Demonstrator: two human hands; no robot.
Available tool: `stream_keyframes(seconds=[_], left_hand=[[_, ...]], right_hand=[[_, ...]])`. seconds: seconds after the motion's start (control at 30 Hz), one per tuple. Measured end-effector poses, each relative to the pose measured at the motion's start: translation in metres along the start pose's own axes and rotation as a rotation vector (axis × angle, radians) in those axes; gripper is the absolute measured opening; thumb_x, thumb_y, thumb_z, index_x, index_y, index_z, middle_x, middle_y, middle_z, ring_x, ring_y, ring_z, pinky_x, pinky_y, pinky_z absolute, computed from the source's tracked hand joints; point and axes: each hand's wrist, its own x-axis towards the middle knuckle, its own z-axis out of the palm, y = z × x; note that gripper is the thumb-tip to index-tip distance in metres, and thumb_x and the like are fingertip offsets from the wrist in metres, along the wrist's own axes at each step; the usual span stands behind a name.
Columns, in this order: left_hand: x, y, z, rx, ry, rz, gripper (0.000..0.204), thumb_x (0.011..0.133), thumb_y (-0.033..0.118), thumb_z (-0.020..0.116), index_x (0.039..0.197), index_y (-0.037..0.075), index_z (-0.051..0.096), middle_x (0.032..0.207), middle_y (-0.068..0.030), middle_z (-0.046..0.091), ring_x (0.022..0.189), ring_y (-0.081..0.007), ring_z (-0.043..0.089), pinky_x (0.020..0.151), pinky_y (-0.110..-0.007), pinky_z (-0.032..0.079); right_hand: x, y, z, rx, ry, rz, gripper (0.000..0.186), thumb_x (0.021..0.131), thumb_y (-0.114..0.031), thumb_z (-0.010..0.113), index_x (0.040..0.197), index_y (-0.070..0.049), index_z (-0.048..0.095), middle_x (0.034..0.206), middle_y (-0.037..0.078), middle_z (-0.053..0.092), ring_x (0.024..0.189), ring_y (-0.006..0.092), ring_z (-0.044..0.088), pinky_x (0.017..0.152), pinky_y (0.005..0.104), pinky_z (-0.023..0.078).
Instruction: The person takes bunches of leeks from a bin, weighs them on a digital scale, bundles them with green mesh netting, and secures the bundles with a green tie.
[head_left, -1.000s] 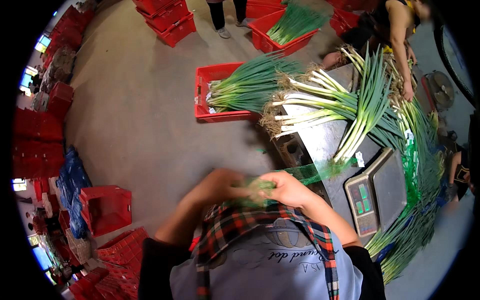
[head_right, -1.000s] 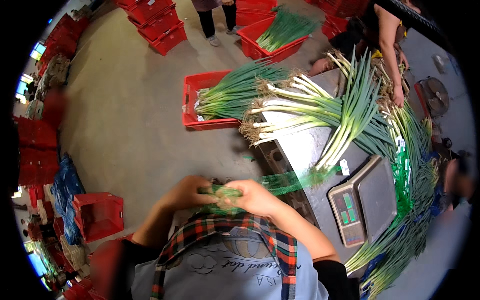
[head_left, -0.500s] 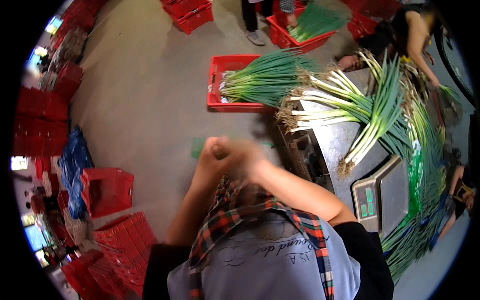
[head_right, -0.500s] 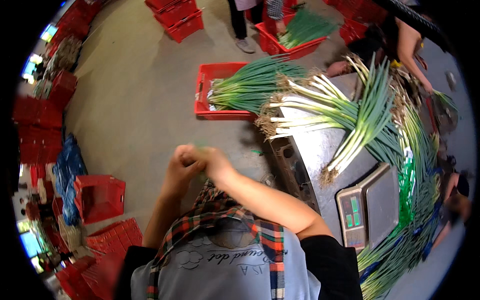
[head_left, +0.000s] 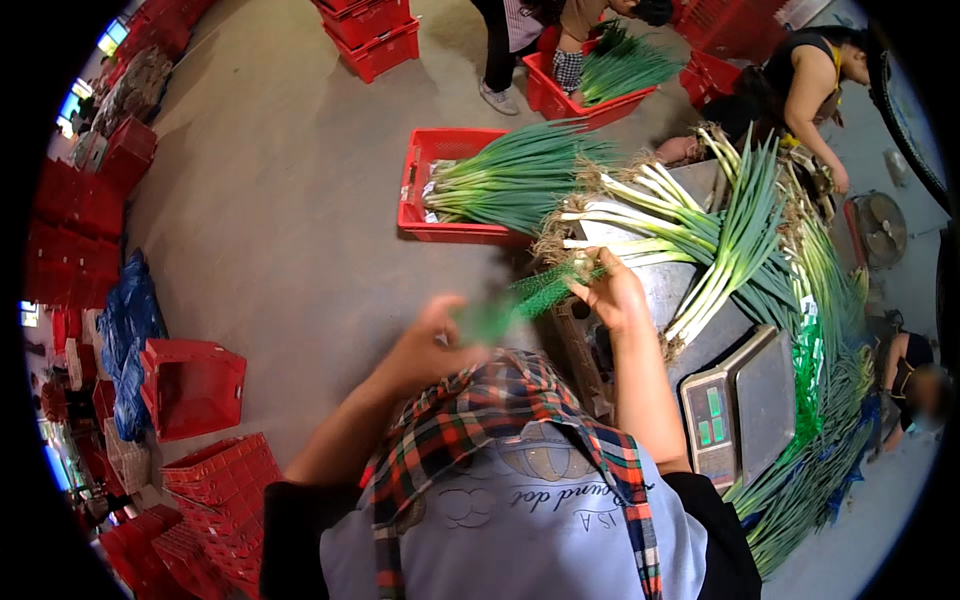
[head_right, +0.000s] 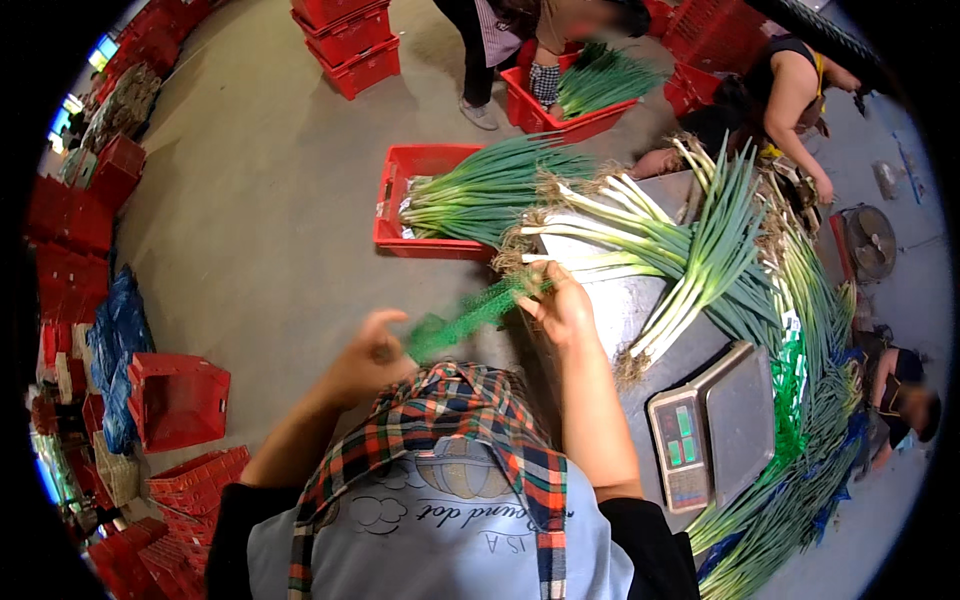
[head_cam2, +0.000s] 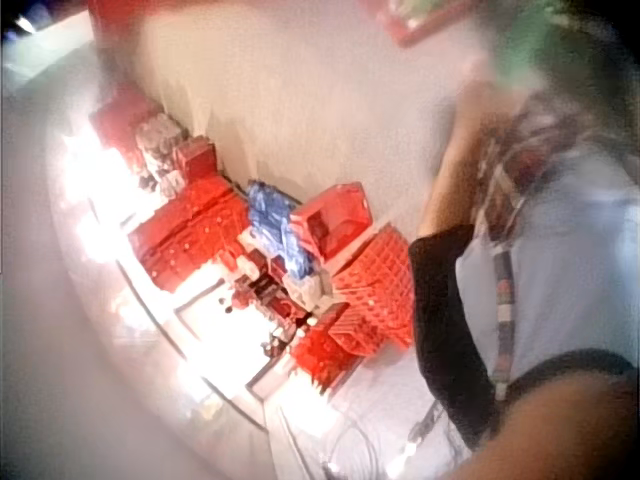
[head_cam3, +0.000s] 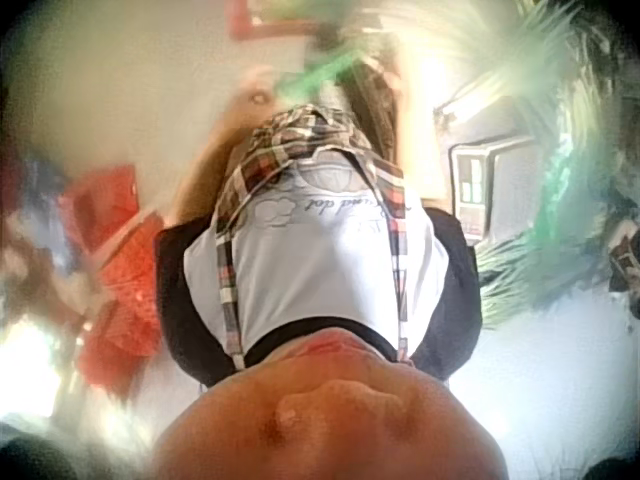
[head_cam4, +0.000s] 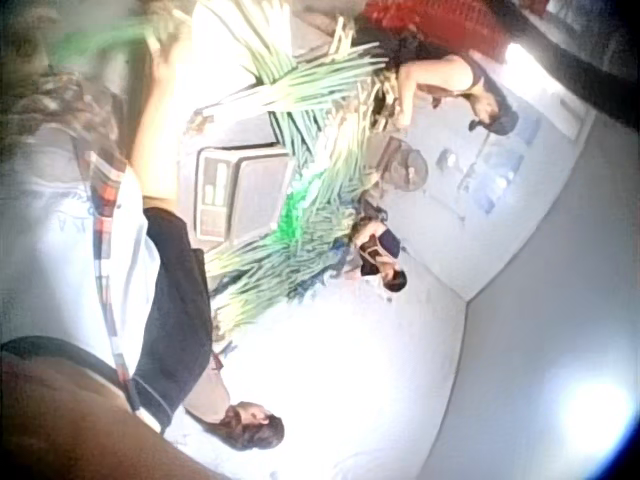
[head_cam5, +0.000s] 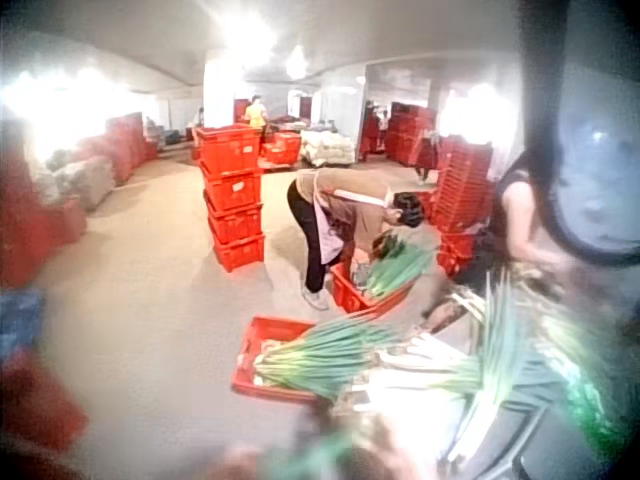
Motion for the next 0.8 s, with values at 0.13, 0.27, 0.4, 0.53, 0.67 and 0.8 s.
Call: stream_keyframes(seconds=[0.13,0.27,0.4,0.53,0.67,0.8], left_hand=[[0.046,-0.024,-0.048,0.148,0.013,0.073,0.014,0.084,0.02,0.051,0.08,0.006,0.054,0.066,-0.0011,0.052,0.057,-0.0142,0.049,0.054,-0.025,0.042],[0.063,0.029,-0.039,-0.626,0.156,0.073,0.013,0.085,0.014,0.045,0.075,0.009,0.051,0.066,-0.0041,0.052,0.063,-0.0192,0.051,0.058,-0.032,0.044],[0.049,0.007,-0.018,-0.457,-0.192,0.079,0.015,0.085,0.015,0.043,0.072,0.008,0.048,0.063,-0.0061,0.049,0.064,-0.0211,0.052,0.062,-0.037,0.046],[0.037,-0.014,-0.004,-0.526,0.038,-0.244,0.022,0.088,0.019,0.04,0.069,0.009,0.045,0.059,-0.0036,0.047,0.063,-0.0218,0.053,0.065,-0.04,0.047],[0.032,0.03,0.02,-0.911,-0.483,-0.011,0.023,0.089,0.023,0.044,0.068,0.011,0.043,0.055,0.0019,0.034,0.044,-0.0105,0.035,0.043,-0.025,0.034],[0.022,0.012,0.05,1.096,-0.203,0.421,0.025,0.076,0.027,0.063,0.086,0.007,0.05,0.071,-0.0038,0.05,0.051,-0.014,0.045,0.048,-0.026,0.039]], right_hand=[[-0.039,-0.01,0.003,-0.09,-0.475,0.092,0.023,0.092,-0.021,0.035,0.083,-0.007,0.05,0.058,0.003,0.042,0.051,0.0171,0.044,0.049,0.0286,0.038],[-0.048,-0.007,-0.029,-0.441,-0.42,0.182,0.022,0.086,-0.027,0.049,0.085,-0.006,0.055,0.06,0.001,0.048,0.051,0.0096,0.045,0.049,0.0268,0.04],[-0.044,-0.003,-0.053,-1.172,-0.318,-0.541,0.013,0.074,-0.014,0.065,0.074,-0.001,0.061,0.06,0.0,0.056,0.051,0.0074,0.047,0.05,0.0244,0.04],[-0.006,-0.04,-0.078,-0.447,0.098,-0.412,0.025,0.085,-0.02,0.053,0.065,-0.005,0.053,0.054,0.0,0.046,0.047,0.0134,0.045,0.046,0.0269,0.038],[-0.034,-0.047,-0.052,0.418,-0.484,0.026,0.025,0.09,-0.032,0.041,0.073,-0.014,0.043,0.055,-0.001,0.041,0.039,0.0096,0.032,0.034,0.0234,0.025],[-0.061,-0.066,-0.053,0.121,-0.502,-0.068,0.031,0.094,-0.033,0.028,0.093,-0.013,0.051,0.044,-0.005,0.024,0.034,0.0067,0.018,0.035,0.0218,0.02]])
